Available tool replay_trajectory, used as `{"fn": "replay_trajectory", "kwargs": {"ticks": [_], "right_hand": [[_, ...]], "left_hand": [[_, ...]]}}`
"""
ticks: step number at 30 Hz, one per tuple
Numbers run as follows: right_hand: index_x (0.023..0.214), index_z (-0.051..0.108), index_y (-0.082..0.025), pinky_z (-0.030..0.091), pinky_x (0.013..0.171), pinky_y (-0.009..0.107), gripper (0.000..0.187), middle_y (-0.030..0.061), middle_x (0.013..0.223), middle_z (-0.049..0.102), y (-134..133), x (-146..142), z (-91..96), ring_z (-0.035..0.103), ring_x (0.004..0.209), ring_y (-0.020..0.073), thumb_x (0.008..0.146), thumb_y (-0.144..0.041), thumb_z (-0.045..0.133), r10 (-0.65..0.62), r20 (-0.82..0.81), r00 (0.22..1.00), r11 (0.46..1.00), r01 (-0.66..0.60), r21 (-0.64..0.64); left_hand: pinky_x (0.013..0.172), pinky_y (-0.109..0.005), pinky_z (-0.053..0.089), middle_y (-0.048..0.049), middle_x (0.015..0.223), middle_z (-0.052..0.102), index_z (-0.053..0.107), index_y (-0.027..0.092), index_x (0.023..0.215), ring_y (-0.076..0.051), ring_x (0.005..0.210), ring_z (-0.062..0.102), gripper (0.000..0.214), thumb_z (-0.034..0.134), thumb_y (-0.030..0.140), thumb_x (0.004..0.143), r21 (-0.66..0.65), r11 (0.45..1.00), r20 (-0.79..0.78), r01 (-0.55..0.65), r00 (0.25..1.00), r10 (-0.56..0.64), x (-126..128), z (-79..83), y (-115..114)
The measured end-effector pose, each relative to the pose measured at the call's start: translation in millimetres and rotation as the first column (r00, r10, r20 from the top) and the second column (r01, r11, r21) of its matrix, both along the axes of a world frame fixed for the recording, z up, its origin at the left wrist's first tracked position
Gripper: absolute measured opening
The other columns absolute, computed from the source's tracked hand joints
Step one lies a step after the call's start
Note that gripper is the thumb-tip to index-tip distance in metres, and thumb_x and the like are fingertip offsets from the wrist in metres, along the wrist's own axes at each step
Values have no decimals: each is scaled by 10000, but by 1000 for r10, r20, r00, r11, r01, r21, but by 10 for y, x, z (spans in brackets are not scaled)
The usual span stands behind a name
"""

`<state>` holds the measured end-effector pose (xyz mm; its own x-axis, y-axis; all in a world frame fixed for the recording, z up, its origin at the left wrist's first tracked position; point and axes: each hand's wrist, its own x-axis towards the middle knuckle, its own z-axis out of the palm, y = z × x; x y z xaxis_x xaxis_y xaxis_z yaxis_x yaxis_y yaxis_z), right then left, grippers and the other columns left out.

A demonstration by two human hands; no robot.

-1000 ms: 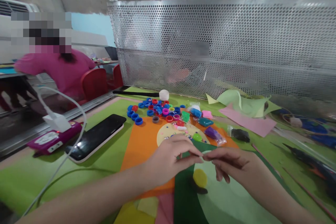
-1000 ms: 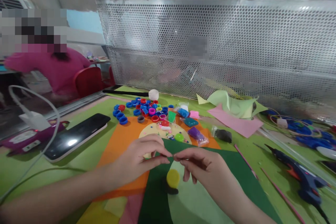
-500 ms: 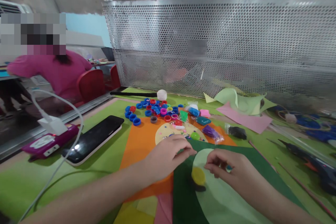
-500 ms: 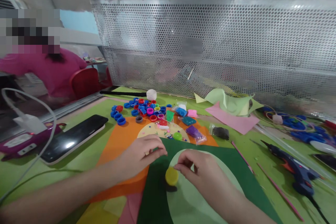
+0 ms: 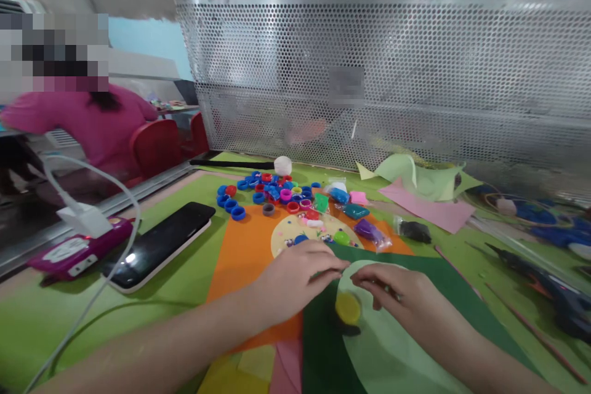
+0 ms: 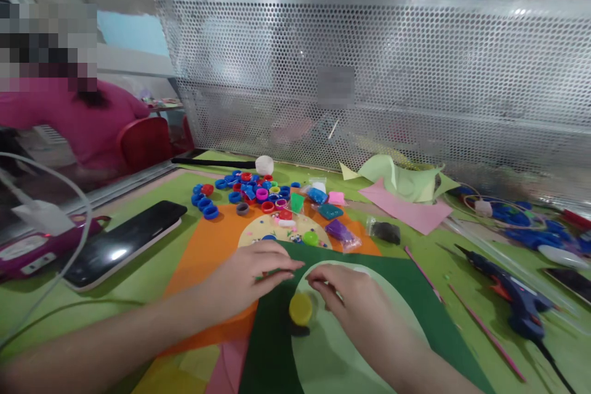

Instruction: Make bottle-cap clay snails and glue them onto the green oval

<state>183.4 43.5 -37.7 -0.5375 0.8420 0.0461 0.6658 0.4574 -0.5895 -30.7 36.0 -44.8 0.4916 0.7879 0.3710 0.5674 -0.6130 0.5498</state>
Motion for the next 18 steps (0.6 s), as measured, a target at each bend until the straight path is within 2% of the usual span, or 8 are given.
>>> {"fn": "replay_trajectory", "kwargs": {"ticks": [3,7,11,14,18], "right_hand": [[891,608,-262,435,611,241,216,-27,844,664,-4,-7,-1,607,697,137,935,-257,396,1,93,996,998,-6,58],[826,591,-226,405,583,253,198,-20,762,643,-10,-20,-11,586,666,146,932,-237,424,-6,226,974,990,-26,135],[748,544,-213,342,525,237,171,-43,688,601,-17,-29,-28,536,600,127,905,-264,501,-31,286,958,979,-29,203],[654,493,-201,276,482,240,249,-48,600,541,-25,-44,-38,482,535,116,880,-293,541,-59,336,940,964,-34,262],[603,461,-194,233,468,262,305,-31,570,519,-28,-48,-55,466,513,127,892,-284,501,-74,371,926,954,-42,295]], "left_hand": [[783,-249,474,-41,956,670,668,194,1046,-152,873,607,206,516,161,910,15,1000,-3,4,1000,-4,3,4,-4],[768,-247,473,-19,863,693,704,194,905,-151,816,609,117,603,159,860,24,999,-13,25,1000,-24,10,-6,9],[729,-231,465,-10,783,689,708,183,828,-150,789,605,50,658,187,823,11,1000,-13,17,1000,-17,27,-2,3],[686,-219,462,-9,783,674,695,184,817,-142,763,604,97,613,215,859,-19,1000,-19,-6,1000,5,37,27,-26],[683,-228,458,-13,800,661,676,183,820,-140,752,601,194,512,219,917,-52,998,-39,-30,999,28,31,44,-38]]}}
